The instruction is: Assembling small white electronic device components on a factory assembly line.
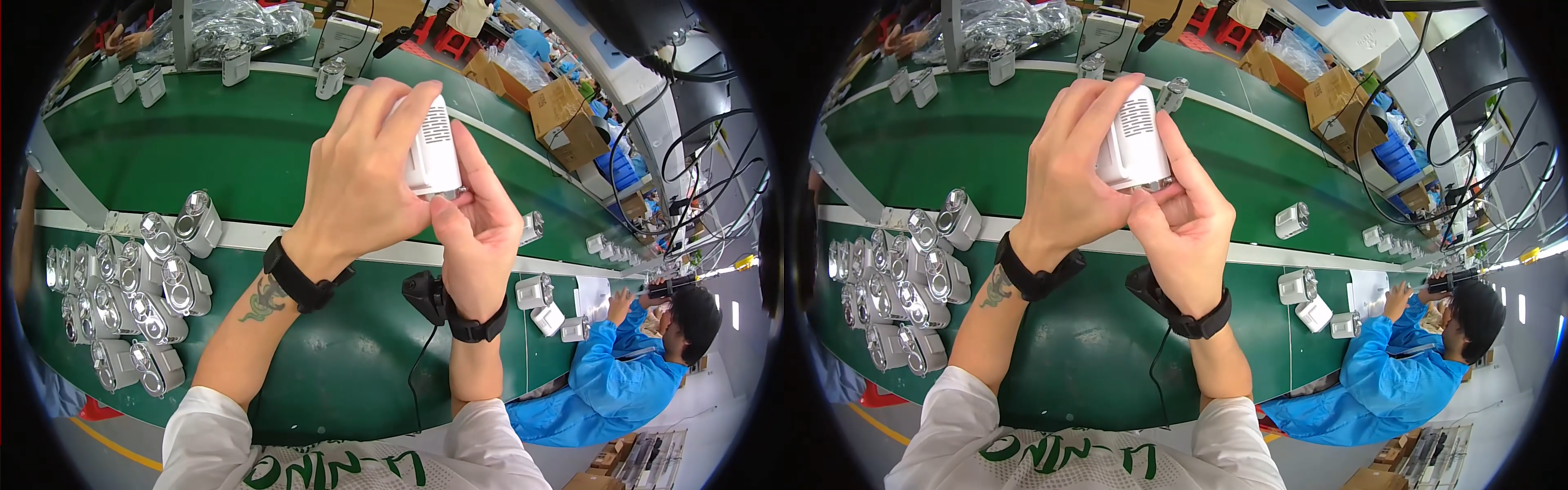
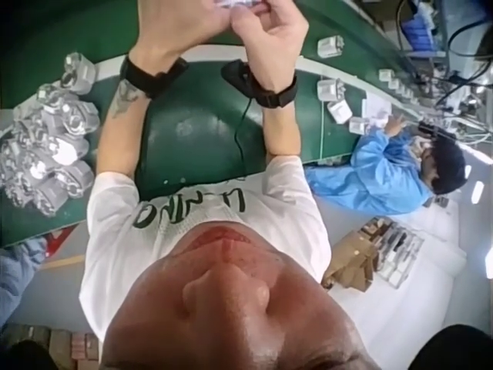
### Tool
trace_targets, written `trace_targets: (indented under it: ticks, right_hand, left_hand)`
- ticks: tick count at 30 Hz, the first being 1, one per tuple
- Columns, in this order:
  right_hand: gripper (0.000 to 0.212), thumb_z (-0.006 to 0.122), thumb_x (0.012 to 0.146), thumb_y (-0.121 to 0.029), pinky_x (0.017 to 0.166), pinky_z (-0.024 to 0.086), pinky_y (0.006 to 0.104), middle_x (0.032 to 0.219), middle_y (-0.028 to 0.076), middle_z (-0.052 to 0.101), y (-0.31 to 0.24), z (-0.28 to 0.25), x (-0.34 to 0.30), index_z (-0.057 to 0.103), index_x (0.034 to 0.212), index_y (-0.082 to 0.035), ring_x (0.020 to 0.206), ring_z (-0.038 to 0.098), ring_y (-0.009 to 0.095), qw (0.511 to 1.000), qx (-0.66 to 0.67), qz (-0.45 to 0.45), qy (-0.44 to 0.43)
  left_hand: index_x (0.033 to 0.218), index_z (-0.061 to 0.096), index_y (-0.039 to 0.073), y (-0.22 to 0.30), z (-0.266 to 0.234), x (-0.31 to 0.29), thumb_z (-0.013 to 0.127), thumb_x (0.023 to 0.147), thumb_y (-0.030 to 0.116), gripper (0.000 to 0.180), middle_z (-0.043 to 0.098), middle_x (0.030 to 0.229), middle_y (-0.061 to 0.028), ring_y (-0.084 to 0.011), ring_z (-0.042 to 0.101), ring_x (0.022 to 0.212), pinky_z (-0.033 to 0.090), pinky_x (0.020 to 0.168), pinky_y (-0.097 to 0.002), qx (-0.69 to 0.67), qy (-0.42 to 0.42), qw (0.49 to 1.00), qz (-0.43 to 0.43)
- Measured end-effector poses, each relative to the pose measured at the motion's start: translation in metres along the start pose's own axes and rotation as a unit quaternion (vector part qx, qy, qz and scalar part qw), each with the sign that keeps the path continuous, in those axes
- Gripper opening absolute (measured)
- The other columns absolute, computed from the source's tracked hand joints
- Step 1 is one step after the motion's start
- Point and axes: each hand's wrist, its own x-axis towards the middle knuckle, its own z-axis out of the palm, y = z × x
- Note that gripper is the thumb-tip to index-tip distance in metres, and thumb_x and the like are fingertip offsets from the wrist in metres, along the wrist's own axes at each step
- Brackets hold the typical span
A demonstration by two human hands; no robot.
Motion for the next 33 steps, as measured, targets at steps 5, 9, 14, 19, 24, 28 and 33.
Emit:
trace_targets:
  ticks: [5,9,14,19,24,28,33]
  right_hand:
    - [0.064,0.051,0.081,0.015,0.079,0.049,0.0208,0.128,0.014,0.054,-0.004,0.005,-0.005,0.037,0.142,0.007,0.097,0.057,0.008,1.000,0.003,-0.008,0.017]
    - [0.064,0.049,0.080,0.016,0.080,0.049,0.0215,0.129,0.015,0.054,-0.010,0.012,-0.010,0.036,0.143,0.008,0.098,0.057,0.009,0.999,0.009,-0.016,0.031]
    - [0.064,0.049,0.081,0.016,0.083,0.049,0.0217,0.131,0.015,0.052,-0.011,0.013,-0.010,0.035,0.143,0.008,0.100,0.057,0.009,0.999,0.025,-0.010,0.040]
    - [0.068,0.053,0.083,0.012,0.084,0.049,0.0229,0.132,0.015,0.052,0.000,-0.006,0.000,0.029,0.146,0.005,0.104,0.057,0.010,0.999,0.003,0.051,0.019]
    - [0.083,0.068,0.081,-0.003,0.088,0.050,0.0311,0.126,0.021,0.056,0.054,-0.017,0.010,0.021,0.149,0.001,0.108,0.061,0.022,0.993,-0.106,0.040,-0.038]
    - [0.089,0.077,0.074,-0.013,0.090,0.050,0.0370,0.118,0.023,0.061,0.074,-0.026,0.005,0.025,0.146,-0.002,0.106,0.063,0.030,0.938,-0.341,-0.029,-0.052]
    - [0.077,0.077,0.067,-0.015,0.079,0.054,0.0379,0.098,0.019,0.066,0.110,-0.090,0.016,0.038,0.132,-0.002,0.088,0.068,0.032,0.907,-0.405,0.105,-0.057]
  left_hand:
    - [0.121,0.059,0.004,0.004,-0.004,0.003,0.077,0.051,0.011,0.073,0.058,0.104,-0.0125,-0.0317,0.058,0.091,0.051,0.076,-0.0382,0.008,-0.017,1.000,0.016]
    - [0.122,0.059,0.005,0.010,-0.011,0.007,0.076,0.051,0.012,0.074,0.058,0.106,-0.0117,-0.0316,0.058,0.091,0.052,0.075,-0.0380,0.006,-0.025,0.999,0.022]
    - [0.124,0.058,0.006,0.009,-0.010,0.003,0.076,0.049,0.012,0.077,0.058,0.105,-0.0105,-0.0310,0.058,0.089,0.052,0.071,-0.0374,0.009,-0.015,0.999,0.035]
    - [0.118,0.057,0.005,-0.002,0.005,0.001,0.076,0.058,0.013,0.063,0.056,0.102,-0.0097,-0.0299,0.056,0.090,0.052,0.056,-0.0354,0.022,-0.011,0.999,0.025]
    - [0.123,0.053,-0.001,-0.044,0.024,-0.022,0.081,0.073,0.032,0.066,0.058,0.112,-0.0115,-0.0226,0.058,0.102,0.052,0.063,-0.0332,-0.297,-0.175,0.785,-0.514]
    - [0.122,0.048,-0.003,-0.054,0.040,-0.048,0.075,0.080,0.046,0.070,0.059,0.109,-0.0072,-0.0171,0.060,0.099,0.053,0.074,-0.0329,-0.539,-0.259,0.555,-0.578]
    - [0.123,0.049,-0.002,-0.056,0.062,-0.075,0.070,0.084,0.045,0.065,0.060,0.107,-0.0093,-0.0176,0.060,0.099,0.054,0.077,-0.0334,-0.423,-0.274,0.589,-0.632]
